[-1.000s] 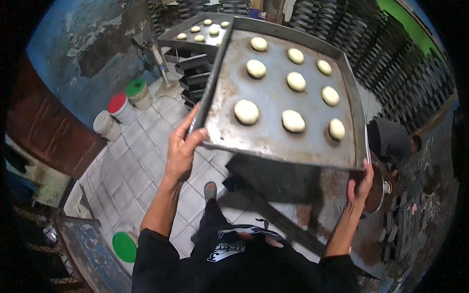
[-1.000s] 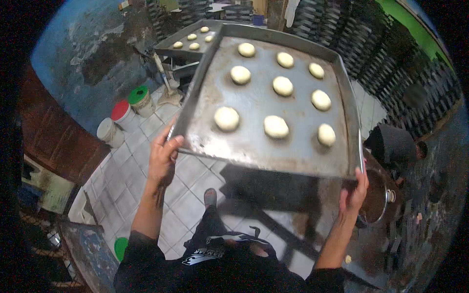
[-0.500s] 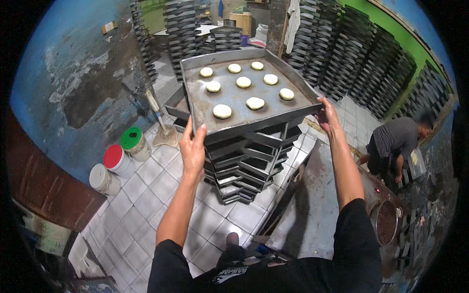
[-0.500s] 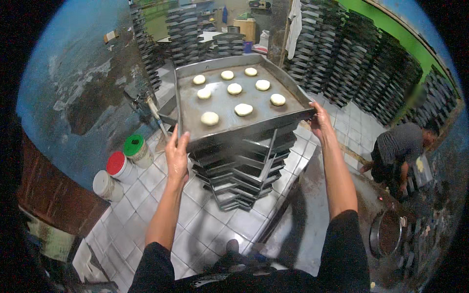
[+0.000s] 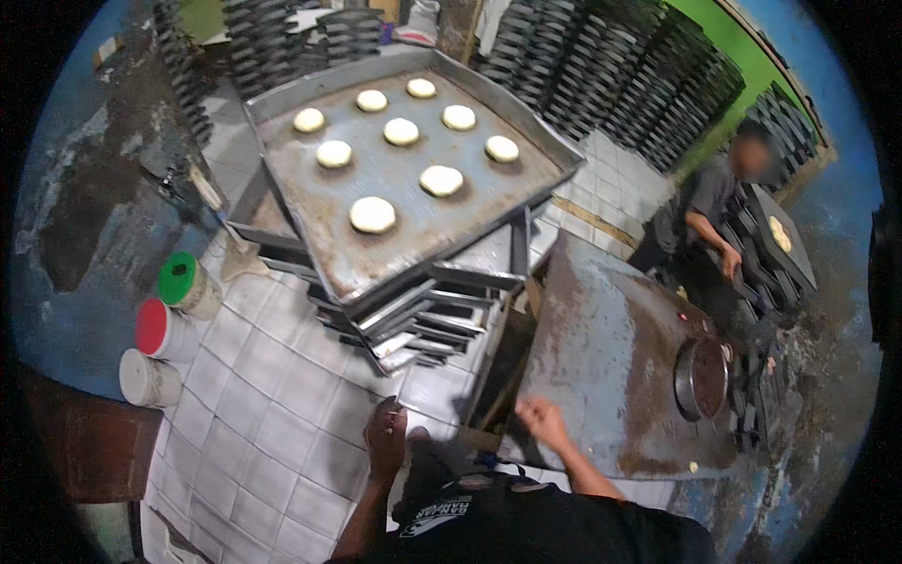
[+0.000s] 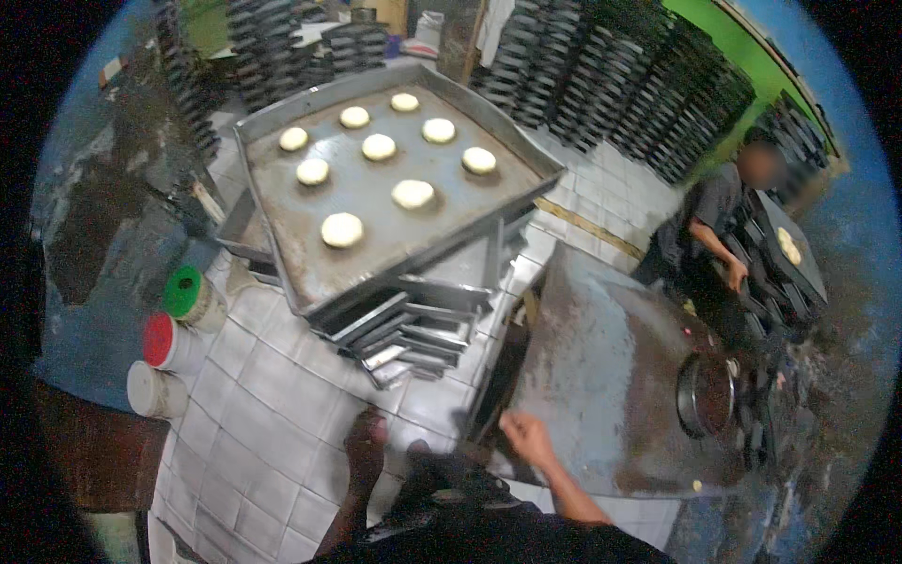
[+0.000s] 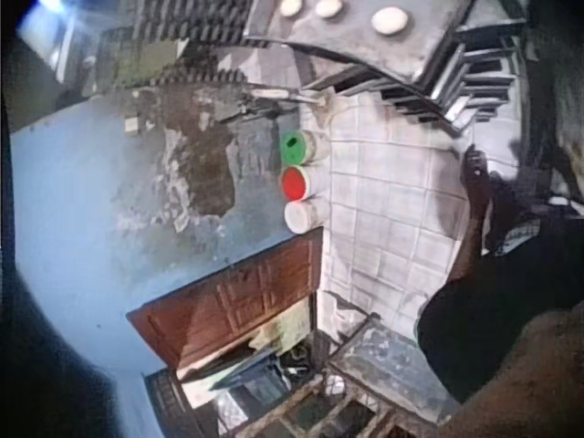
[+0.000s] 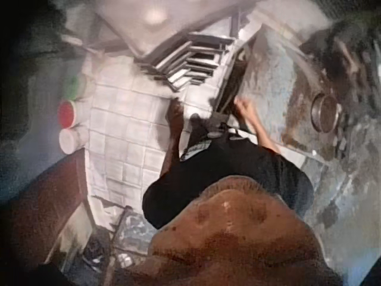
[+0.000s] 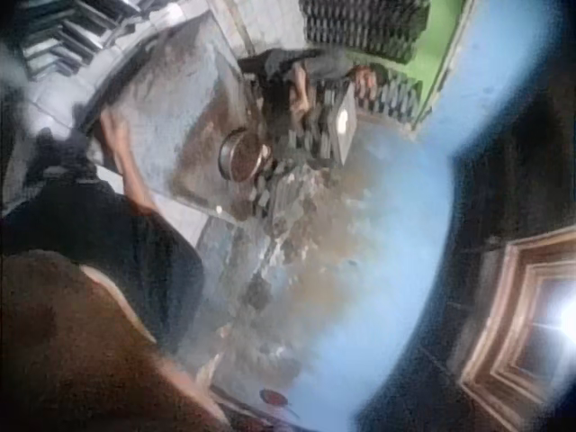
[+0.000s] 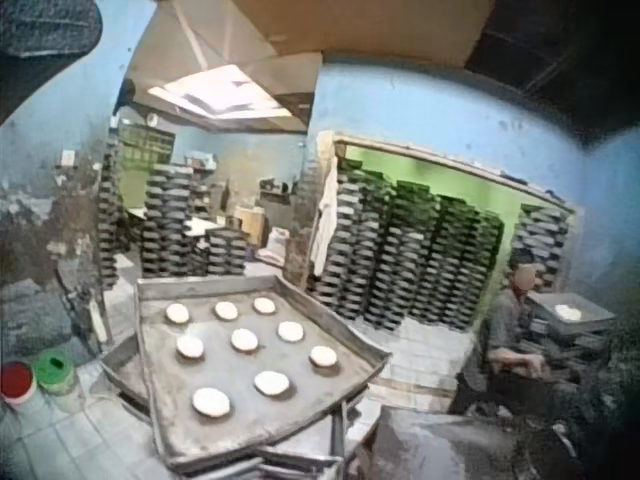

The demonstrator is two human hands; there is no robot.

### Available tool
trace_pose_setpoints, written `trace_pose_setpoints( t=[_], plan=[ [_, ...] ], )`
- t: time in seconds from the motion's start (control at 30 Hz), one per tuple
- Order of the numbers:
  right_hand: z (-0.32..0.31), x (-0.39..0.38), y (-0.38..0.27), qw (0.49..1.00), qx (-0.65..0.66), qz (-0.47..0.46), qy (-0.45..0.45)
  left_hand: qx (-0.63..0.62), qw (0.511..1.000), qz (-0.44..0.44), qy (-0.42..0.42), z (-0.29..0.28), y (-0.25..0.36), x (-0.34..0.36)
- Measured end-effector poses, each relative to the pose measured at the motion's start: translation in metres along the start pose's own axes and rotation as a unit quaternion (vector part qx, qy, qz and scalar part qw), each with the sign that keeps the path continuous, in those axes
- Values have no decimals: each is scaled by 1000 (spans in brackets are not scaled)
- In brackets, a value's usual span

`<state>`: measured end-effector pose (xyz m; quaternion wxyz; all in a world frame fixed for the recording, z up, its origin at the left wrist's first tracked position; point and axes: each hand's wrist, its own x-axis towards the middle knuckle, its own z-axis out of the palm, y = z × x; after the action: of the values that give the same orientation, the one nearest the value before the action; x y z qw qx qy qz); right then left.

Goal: The person scrapes dough from the side of a mixer by hand, walks to a table, and fills pieces of dough with a dark mixture using a spoon before placing them on a tray.

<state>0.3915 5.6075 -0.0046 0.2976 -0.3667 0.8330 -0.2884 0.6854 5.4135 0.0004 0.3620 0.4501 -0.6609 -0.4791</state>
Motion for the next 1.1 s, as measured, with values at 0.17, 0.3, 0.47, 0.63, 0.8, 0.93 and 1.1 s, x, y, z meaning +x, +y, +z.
trace_pose_setpoints(
  t=[0.17, 0.3, 0.47, 0.63, 0.8, 0.93, 1.1],
  plan=[
    [34, -138, 111, 991, -25, 72, -109, -54, 975, 80, -201, 57, 2, -23],
    [35, -175, 148, 989, -110, -3, -99, 45, 930, 261, -255, 82, 46, -1],
    [16, -249, 174, 993, 20, 94, 74, 78, 935, 231, -257, 118, 102, -71],
    [28, -355, 238, 989, 35, 113, 85, 64, 934, 123, -330, 146, 66, -198],
    [57, -452, 300, 990, 25, 85, 107, 118, 916, 91, -374, 136, 59, -282],
    [68, -486, 338, 981, 74, 115, 136, 164, 912, 167, -338, 142, 62, -286],
    [28, -458, 348, 957, 188, 174, 134, 175, 924, 142, -310, 166, 56, -256]
  ],
)
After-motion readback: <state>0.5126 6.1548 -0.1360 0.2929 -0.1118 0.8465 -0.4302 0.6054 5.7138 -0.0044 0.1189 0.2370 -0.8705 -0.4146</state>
